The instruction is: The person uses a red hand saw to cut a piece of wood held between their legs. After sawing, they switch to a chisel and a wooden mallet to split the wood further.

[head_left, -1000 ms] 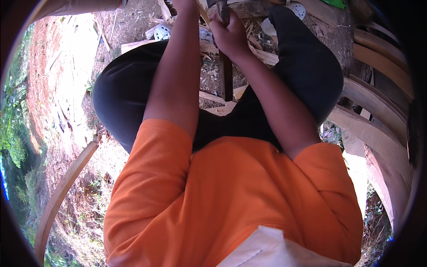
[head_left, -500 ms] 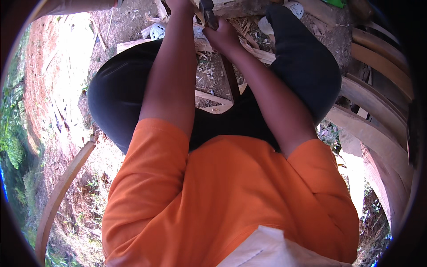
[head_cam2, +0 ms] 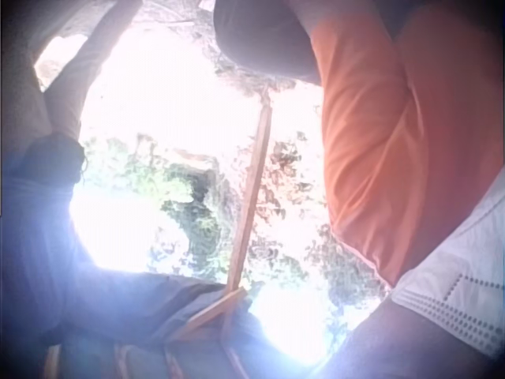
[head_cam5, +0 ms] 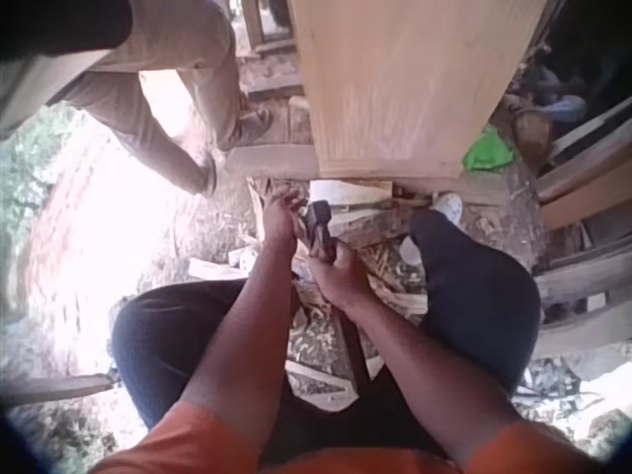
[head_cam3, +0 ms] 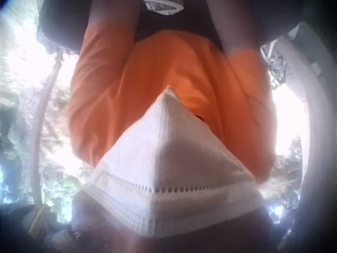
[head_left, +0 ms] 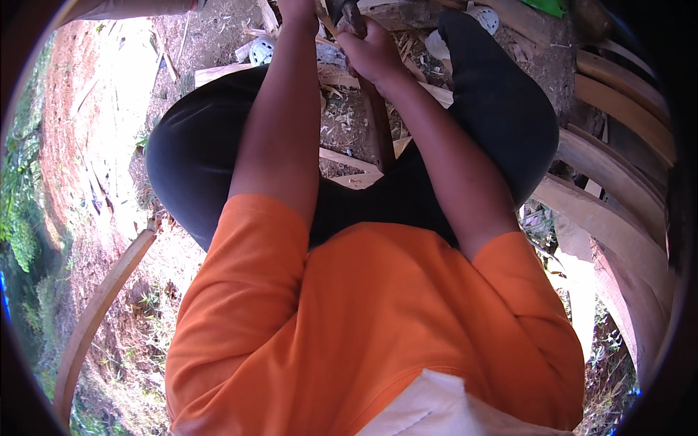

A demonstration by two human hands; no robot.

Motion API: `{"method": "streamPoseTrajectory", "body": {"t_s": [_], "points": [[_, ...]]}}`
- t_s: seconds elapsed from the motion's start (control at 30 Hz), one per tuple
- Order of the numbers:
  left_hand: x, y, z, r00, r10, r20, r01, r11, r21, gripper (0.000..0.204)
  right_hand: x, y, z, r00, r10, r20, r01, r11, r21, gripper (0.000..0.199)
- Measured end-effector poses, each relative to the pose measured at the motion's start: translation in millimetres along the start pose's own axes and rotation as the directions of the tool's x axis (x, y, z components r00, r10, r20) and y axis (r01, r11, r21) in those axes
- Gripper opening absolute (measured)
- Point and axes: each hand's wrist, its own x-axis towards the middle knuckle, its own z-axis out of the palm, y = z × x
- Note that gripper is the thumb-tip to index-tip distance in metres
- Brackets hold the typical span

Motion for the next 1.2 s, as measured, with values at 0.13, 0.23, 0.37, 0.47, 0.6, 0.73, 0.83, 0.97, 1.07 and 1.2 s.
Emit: {"method": "streamPoseTrajectory", "body": {"t_s": [0.13,0.23,0.37,0.47,0.6,0.73,0.83,0.97,1.07,1.2], "points": [[-13,9,6,0.996,-0.084,-0.027,0.084,0.996,0.004,0.042,-7,-39,-1,0.911,-0.365,-0.190,0.355,0.931,-0.085,0.006],[2,3,3,1.000,-0.025,0.016,0.025,0.999,0.024,0.043,-9,-14,5,0.954,-0.271,-0.131,0.271,0.962,-0.020,0.026],[1,-6,14,0.999,-0.044,0.022,0.045,0.997,-0.066,0.044,4,16,-1,1.000,0.003,-0.020,-0.005,0.991,-0.132,0.030],[-13,8,23,0.997,-0.065,0.050,0.062,0.997,0.054,0.044,-4,17,0,0.997,-0.044,-0.063,0.038,0.995,-0.091,0.029],[-15,8,17,0.997,-0.036,0.068,0.028,0.992,0.125,0.045,-12,10,6,0.941,-0.333,-0.064,0.317,0.931,-0.178,0.025],[-3,0,7,0.994,0.014,0.107,-0.011,1.000,-0.026,0.043,3,34,3,0.995,-0.091,0.033,0.096,0.974,-0.204,0.022],[1,-8,-12,0.994,0.056,0.089,-0.057,0.998,0.002,0.041,-3,17,7,0.997,0.036,0.070,-0.028,0.994,-0.109,0.021],[-3,-8,-2,0.981,0.083,0.175,-0.094,0.994,0.052,0.040,-3,11,-3,0.965,0.227,0.134,-0.256,0.927,0.274,0.018],[0,-3,14,0.993,0.027,0.116,-0.051,0.975,0.215,0.039,-5,9,-8,0.977,0.188,0.106,-0.205,0.959,0.193,0.015],[-9,0,20,0.996,0.001,0.086,-0.021,0.975,0.223,0.037,-18,0,-1,0.993,-0.113,-0.045,0.112,0.993,-0.019,0.013]]}}
